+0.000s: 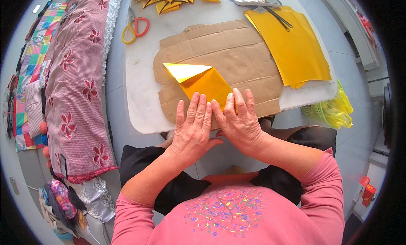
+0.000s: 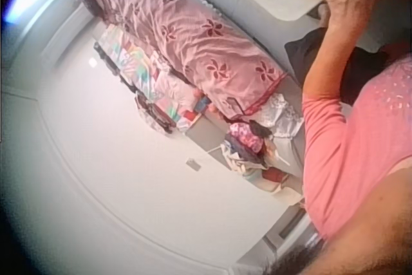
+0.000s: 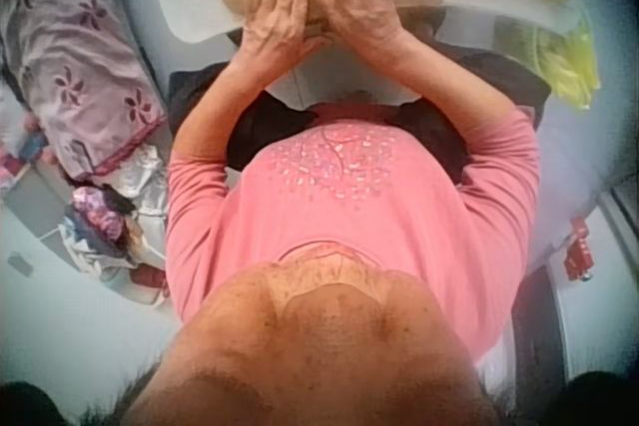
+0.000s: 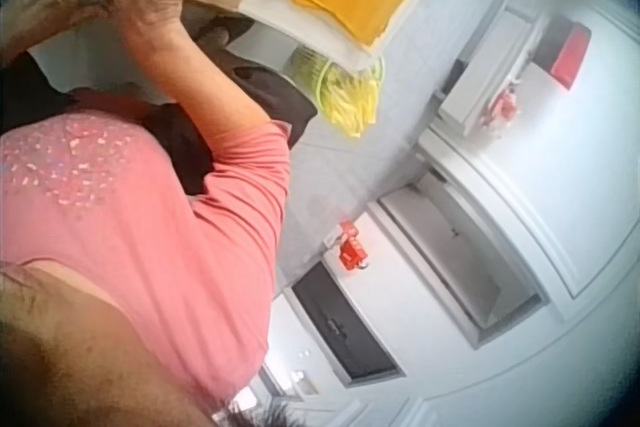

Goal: The person sits on the floor and folds a yellow sheet of paper into a small triangular packet by hand. They fold the sheet in half, then fold corners inward, crease the edges, and tuck the ends to form a finished packet, which is placed with other completed packets on the table.

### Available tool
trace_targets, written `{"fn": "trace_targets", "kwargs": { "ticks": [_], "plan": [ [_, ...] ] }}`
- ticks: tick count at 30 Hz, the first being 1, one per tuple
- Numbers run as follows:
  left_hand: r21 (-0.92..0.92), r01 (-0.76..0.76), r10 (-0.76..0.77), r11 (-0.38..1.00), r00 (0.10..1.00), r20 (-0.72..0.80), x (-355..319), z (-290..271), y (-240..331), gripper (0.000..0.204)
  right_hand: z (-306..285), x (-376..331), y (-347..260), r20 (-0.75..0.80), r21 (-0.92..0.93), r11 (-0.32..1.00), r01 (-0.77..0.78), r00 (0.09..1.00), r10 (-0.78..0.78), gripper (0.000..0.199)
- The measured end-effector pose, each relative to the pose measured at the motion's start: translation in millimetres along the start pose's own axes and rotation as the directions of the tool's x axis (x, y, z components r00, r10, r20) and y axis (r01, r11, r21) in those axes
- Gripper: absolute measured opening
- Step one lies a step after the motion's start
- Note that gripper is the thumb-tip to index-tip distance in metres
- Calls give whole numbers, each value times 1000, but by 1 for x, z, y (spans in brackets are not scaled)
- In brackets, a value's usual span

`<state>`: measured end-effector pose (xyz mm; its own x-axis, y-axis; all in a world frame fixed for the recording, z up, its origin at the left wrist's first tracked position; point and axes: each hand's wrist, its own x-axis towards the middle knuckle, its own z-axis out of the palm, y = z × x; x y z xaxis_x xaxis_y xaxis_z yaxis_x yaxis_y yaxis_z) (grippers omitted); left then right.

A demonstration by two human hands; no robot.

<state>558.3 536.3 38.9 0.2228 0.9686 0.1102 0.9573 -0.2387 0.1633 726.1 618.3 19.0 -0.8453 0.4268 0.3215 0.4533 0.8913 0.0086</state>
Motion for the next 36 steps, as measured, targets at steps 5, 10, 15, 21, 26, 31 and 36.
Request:
{"fn": "trace_targets", "kwargs": {
  "ticks": [5, 10, 15, 21, 26, 31, 36],
  "plan": [
    [31, 36, -35, 999, 999, -10, -1, -3, 0, 100, -1, -4, 2, 9, -30, 999, 11, 1000, -11, 67],
    [86, 55, -56, 995, 998, 7, -1, -11, 1, 99, -13, -15, 6, 102, 21, 1000, -6, 995, 4, 75],
    [103, 61, -61, 993, 998, -3, 0, -13, 2, 96, -22, -29, 13, 146, 6, 999, -51, 988, 50, 86],
    [78, 62, -59, 995, 998, -36, 0, -12, 1, 93, -39, -38, 14, 282, -50, 980, -194, 938, 200, 92],
    [114, 91, -85, 989, 995, -56, 0, -8, 5, 90, -50, -25, 19, 63, 23, 977, -213, 975, 211, 82],
    [168, 118, -105, 979, 991, -81, 7, -6, 17, 86, -29, -14, 22, -87, 122, 993, 7, 996, 4, 59],
    [193, 109, -91, 975, 991, -102, 14, -14, 21, 77, -26, -3, 20, -106, -8, 1000, 19, 994, -20, 43]
  ]
}}
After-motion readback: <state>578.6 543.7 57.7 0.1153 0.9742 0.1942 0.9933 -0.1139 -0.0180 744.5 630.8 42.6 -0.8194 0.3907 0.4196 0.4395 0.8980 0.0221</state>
